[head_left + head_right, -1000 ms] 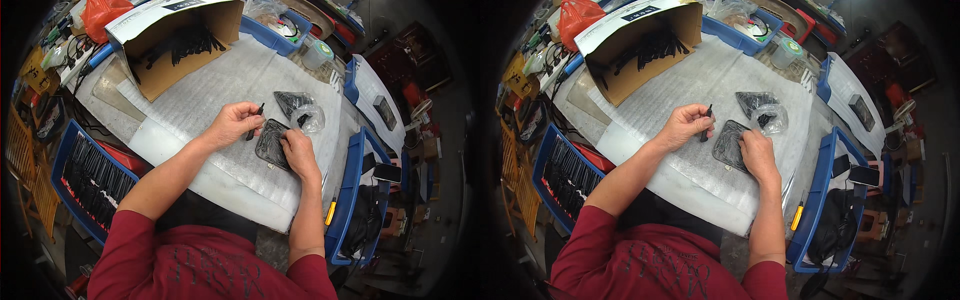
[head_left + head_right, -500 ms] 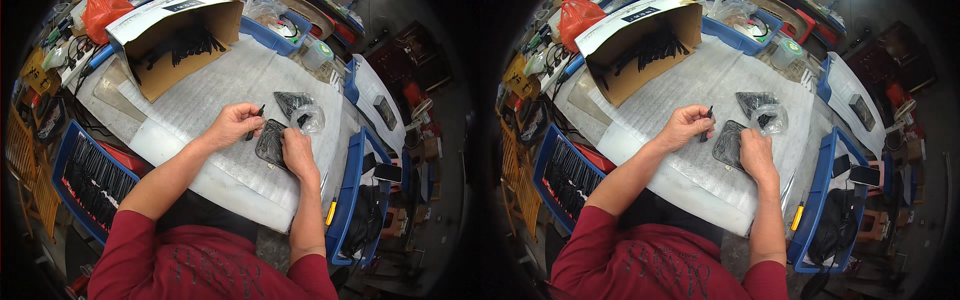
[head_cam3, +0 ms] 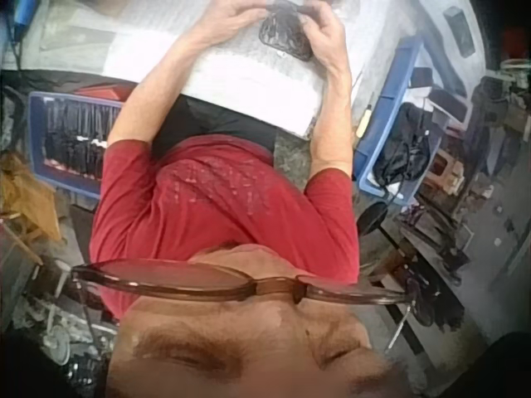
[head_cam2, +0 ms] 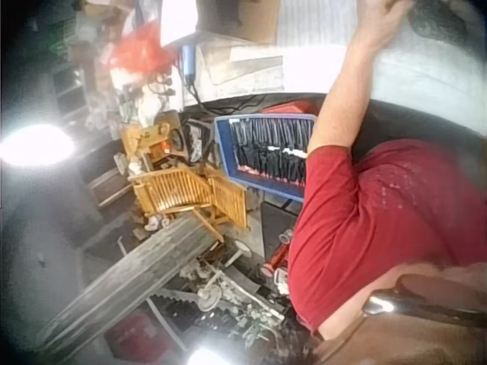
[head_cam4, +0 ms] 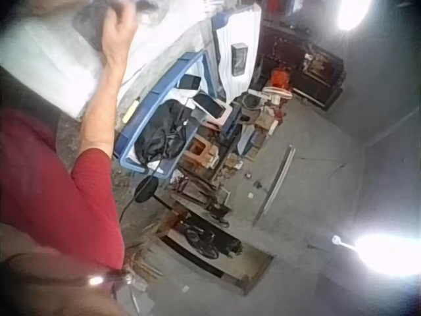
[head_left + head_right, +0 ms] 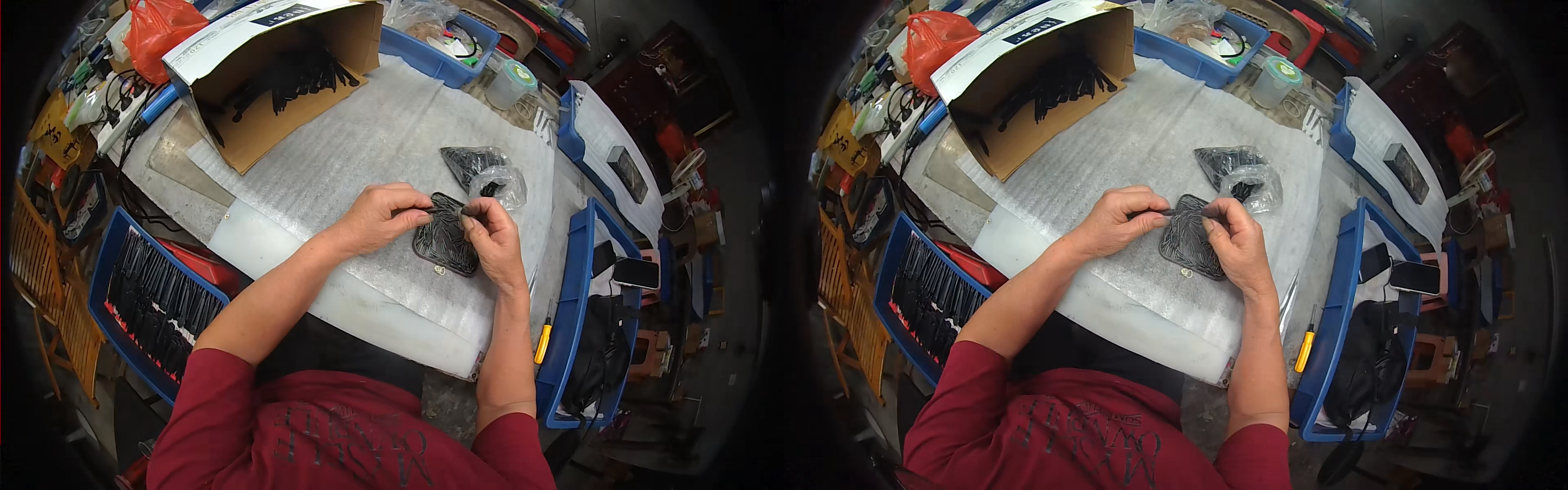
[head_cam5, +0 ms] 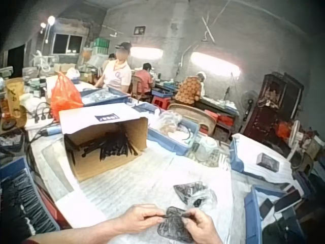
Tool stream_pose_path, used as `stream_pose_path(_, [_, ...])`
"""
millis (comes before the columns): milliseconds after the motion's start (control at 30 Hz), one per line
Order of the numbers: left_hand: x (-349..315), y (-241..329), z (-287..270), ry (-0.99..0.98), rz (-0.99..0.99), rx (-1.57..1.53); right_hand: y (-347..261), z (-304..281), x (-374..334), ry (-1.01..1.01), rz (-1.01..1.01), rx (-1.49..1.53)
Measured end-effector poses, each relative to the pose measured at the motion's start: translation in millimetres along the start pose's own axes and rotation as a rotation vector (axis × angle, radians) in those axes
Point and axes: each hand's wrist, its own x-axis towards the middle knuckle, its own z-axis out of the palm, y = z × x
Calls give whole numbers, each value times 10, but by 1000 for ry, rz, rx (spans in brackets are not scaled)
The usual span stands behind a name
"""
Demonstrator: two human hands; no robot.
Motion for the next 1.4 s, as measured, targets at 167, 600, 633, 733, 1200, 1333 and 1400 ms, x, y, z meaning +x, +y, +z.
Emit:
stream_pose_path(167, [-3, -20, 23, -14, 62, 133, -11, 20, -17, -54, -99, 54])
stream_pose_path(600, [-13, -63, 35, -51, 170, 218, -9, 95, -21, -96, -125, 107])
stream_pose_path(633, [-14, -64, 34, -57, 176, 221, -5, 96, -20, -92, -128, 92])
stream_pose_path(733, [-12, -61, 36, -61, 178, 240, 10, 80, -15, -91, -133, 49])
stream_pose_path(1200, [-26, -69, 47, -68, 231, 328, -38, 70, -26, -123, -94, -118])
stream_pose_path(1333, [-27, -65, 47, -73, 254, 363, -46, 57, -20, -146, -79, -159])
stream_pose_path(1400, [-25, -70, 49, -79, 286, 395, -67, 66, -21, -155, -60, -182])
